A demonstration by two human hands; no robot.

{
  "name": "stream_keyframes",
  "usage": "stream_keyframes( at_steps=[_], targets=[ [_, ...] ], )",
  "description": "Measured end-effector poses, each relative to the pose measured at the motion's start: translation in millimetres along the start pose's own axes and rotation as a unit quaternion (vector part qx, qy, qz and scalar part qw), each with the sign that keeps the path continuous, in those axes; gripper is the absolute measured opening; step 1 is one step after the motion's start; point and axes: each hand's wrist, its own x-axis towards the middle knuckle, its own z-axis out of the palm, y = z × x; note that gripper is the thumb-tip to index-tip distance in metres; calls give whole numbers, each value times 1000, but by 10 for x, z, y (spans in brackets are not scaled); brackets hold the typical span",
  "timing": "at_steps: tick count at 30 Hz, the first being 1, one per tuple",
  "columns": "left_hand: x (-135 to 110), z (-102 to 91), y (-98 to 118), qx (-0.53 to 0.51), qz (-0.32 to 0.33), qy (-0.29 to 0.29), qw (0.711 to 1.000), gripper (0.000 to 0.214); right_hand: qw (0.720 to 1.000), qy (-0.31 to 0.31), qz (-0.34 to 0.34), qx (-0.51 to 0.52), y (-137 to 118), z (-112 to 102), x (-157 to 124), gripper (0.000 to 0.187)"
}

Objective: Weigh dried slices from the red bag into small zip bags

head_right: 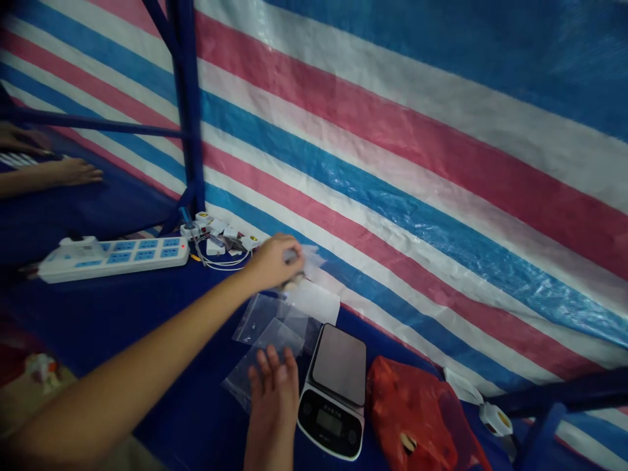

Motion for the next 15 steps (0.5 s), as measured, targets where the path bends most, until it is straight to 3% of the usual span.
stream_keyframes(
  at_steps=[3,7,11,15],
  targets=[
    [-243,212,627,-74,33,-22,996,4,988,45,27,148,-457,114,104,59],
    [-373,390,1243,-119,70,-93,986,5,974,110,-131,147,-1084,41,60,28],
    [-347,480,1579,-138,71,-133,979,9,967,142,-193,87,-1425,-217,-99,38],
    [-393,513,1704,-185,81,-187,961,15,953,236,-187,34,-1444,-552,-203,46]
  ],
)
